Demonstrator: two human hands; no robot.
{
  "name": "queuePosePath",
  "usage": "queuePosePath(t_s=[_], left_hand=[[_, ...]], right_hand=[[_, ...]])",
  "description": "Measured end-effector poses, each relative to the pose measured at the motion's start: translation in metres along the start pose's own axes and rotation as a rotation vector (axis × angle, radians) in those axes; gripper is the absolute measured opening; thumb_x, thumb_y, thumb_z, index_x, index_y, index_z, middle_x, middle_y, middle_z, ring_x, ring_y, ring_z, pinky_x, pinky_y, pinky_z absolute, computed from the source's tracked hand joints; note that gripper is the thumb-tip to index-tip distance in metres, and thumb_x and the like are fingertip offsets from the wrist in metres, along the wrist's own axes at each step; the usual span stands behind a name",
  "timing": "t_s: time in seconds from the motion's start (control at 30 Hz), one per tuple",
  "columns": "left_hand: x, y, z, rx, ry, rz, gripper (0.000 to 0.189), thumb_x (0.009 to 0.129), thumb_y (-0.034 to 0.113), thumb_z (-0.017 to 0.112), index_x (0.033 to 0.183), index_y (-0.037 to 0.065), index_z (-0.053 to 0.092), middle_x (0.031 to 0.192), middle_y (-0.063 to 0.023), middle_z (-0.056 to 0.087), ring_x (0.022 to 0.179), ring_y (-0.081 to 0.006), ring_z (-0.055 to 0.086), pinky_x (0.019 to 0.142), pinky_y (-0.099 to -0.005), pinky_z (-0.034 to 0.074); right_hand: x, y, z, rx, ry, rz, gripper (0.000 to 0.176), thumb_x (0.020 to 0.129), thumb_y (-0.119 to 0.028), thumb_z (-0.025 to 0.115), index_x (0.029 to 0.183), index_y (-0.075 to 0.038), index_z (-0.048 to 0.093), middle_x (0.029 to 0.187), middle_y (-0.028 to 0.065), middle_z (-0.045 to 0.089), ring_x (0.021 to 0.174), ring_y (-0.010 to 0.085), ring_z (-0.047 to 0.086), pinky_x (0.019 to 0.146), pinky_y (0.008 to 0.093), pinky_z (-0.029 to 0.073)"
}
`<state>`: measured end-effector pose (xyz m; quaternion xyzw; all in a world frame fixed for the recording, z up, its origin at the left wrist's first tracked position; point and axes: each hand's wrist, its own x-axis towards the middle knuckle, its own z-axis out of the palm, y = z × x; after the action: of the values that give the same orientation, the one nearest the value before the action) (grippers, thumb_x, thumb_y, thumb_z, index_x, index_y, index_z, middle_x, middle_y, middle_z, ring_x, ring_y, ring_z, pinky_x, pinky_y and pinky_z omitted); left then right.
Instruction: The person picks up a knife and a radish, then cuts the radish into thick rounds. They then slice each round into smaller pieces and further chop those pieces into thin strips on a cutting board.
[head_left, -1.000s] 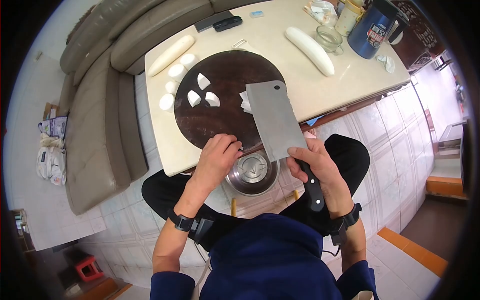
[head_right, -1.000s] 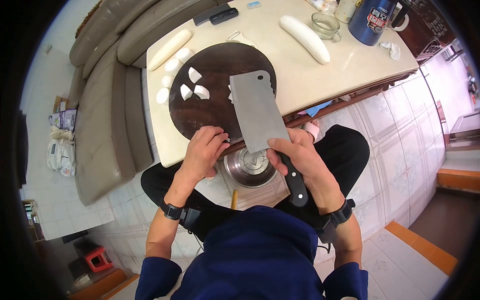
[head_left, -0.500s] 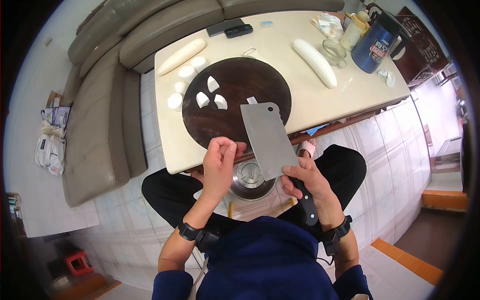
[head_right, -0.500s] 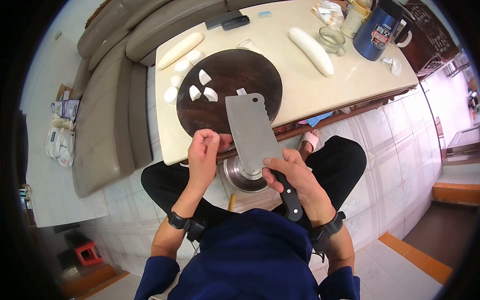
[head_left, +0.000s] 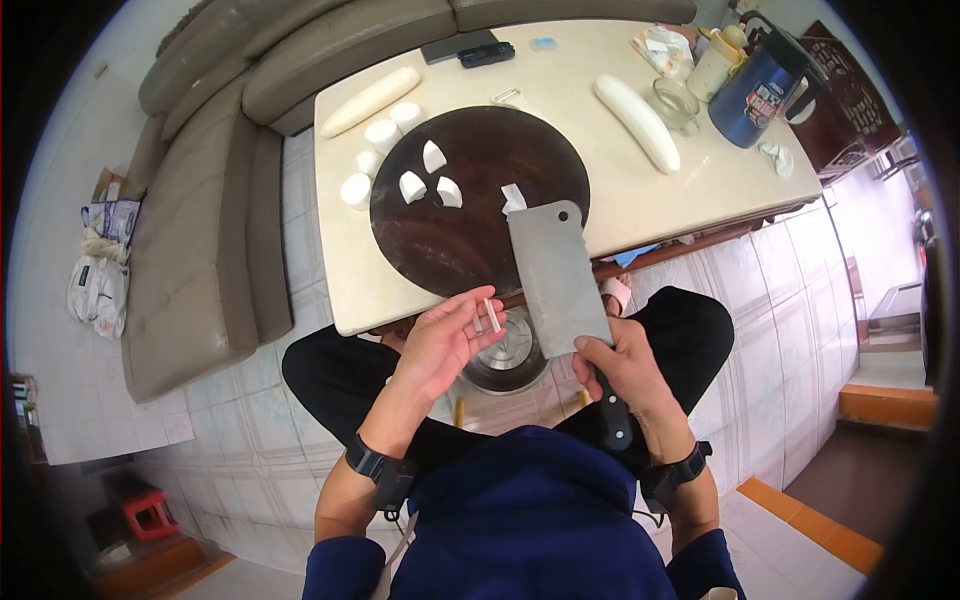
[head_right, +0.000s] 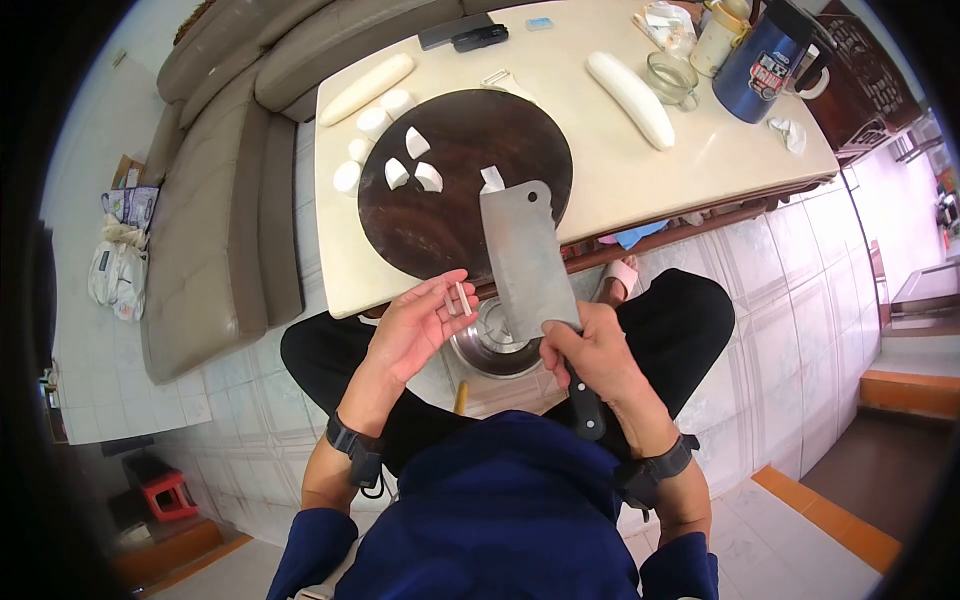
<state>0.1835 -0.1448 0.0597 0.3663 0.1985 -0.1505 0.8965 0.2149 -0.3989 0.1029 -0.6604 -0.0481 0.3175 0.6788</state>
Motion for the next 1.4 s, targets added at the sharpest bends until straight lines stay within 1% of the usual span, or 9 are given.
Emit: queuePosePath(t_s=[0.27, 0.4, 0.7, 0.8, 0.87, 1.0, 1.03, 1.3, 1.4], left_hand=[[0.013, -0.033, -0.033, 0.963, 0.076, 0.074, 0.04, 0.1, 0.004, 0.048, 0.139, -0.004, 0.049, 0.132, -0.0158, 0.06, 0.123, -0.0191, 0.057, 0.107, -0.0299, 0.04], [0.022, -0.041, -0.049, 0.961, 0.098, 0.067, 0.041, 0.097, -0.002, 0.047, 0.138, -0.004, 0.05, 0.131, -0.0174, 0.061, 0.123, -0.02, 0.057, 0.106, -0.0293, 0.042], [0.018, -0.005, 0.001, 0.799, 0.021, 0.077, 0.03, 0.093, -0.002, 0.057, 0.123, -0.004, 0.061, 0.105, -0.0115, 0.071, 0.094, -0.0154, 0.067, 0.085, -0.0254, 0.053], [0.029, 0.023, 0.033, 0.885, 0.013, 0.206, 0.028, 0.092, 0.001, 0.061, 0.12, -0.002, 0.064, 0.101, -0.0097, 0.07, 0.09, -0.0142, 0.067, 0.08, -0.025, 0.054], [0.046, 0.033, 0.044, 1.32, 0.061, 0.66, 0.027, 0.09, 0.002, 0.065, 0.117, 0.001, 0.065, 0.101, -0.0091, 0.069, 0.089, -0.0126, 0.066, 0.076, -0.026, 0.053], [0.085, 0.034, 0.041, 1.609, 0.087, 0.967, 0.026, 0.087, 0.002, 0.065, 0.113, 0.001, 0.066, 0.112, -0.0127, 0.064, 0.096, -0.0271, 0.065, 0.08, -0.0346, 0.052], [0.089, 0.034, 0.044, 1.636, 0.072, 0.941, 0.026, 0.086, 0.001, 0.065, 0.112, 0.002, 0.065, 0.115, -0.0129, 0.061, 0.101, -0.0327, 0.061, 0.085, -0.0378, 0.05], [0.107, 0.033, 0.05, 1.82, -0.002, 1.027, 0.025, 0.082, 0.001, 0.068, 0.107, 0.005, 0.066, 0.107, -0.0109, 0.059, 0.096, -0.0329, 0.059, 0.081, -0.042, 0.049], [0.1, 0.042, 0.049, 1.862, -0.021, 0.909, 0.021, 0.083, 0.003, 0.067, 0.103, 0.004, 0.065, 0.104, -0.01, 0.058, 0.093, -0.0328, 0.058, 0.078, -0.0426, 0.047]], right_hand=[[-0.013, 0.001, -0.012, 0.017, 0.072, -0.001, 0.021, 0.092, -0.01, 0.054, 0.076, 0.003, 0.057, 0.06, 0.0054, 0.059, 0.043, 0.0105, 0.052, 0.043, 0.0249, 0.04], [-0.018, 0.004, -0.016, 0.02, 0.09, 0.017, 0.021, 0.092, -0.01, 0.054, 0.076, 0.003, 0.057, 0.06, 0.0052, 0.058, 0.043, 0.0102, 0.052, 0.043, 0.0244, 0.04], [-0.02, 0.001, -0.02, 0.051, 0.129, 0.009, 0.02, 0.091, -0.009, 0.054, 0.076, 0.003, 0.057, 0.059, 0.0048, 0.058, 0.043, 0.0101, 0.051, 0.044, 0.0242, 0.04], [-0.02, -0.002, -0.023, 0.06, 0.136, -0.007, 0.019, 0.091, -0.008, 0.053, 0.076, 0.003, 0.056, 0.059, 0.0047, 0.058, 0.043, 0.0101, 0.051, 0.044, 0.0242, 0.04], [-0.02, -0.004, -0.025, 0.056, 0.14, -0.023, 0.019, 0.091, -0.008, 0.053, 0.076, 0.003, 0.056, 0.059, 0.0046, 0.058, 0.043, 0.01, 0.05, 0.044, 0.0242, 0.04], [-0.021, -0.003, -0.029, 0.072, 0.179, -0.021, 0.019, 0.091, -0.008, 0.052, 0.077, 0.003, 0.057, 0.059, 0.0042, 0.058, 0.043, 0.0098, 0.051, 0.044, 0.0243, 0.04], [-0.022, -0.002, -0.03, 0.078, 0.19, -0.02, 0.019, 0.092, -0.008, 0.052, 0.077, 0.003, 0.057, 0.059, 0.0042, 0.058, 0.043, 0.0097, 0.051, 0.044, 0.0242, 0.041], [-0.022, 0.003, -0.036, 0.081, 0.213, 0.01, 0.019, 0.092, -0.008, 0.052, 0.078, 0.003, 0.057, 0.06, 0.0044, 0.059, 0.043, 0.0097, 0.052, 0.043, 0.0241, 0.041], [-0.022, 0.004, -0.036, 0.094, 0.216, 0.01, 0.019, 0.092, -0.008, 0.052, 0.078, 0.003, 0.057, 0.06, 0.0046, 0.059, 0.043, 0.0098, 0.052, 0.043, 0.0241, 0.041]])
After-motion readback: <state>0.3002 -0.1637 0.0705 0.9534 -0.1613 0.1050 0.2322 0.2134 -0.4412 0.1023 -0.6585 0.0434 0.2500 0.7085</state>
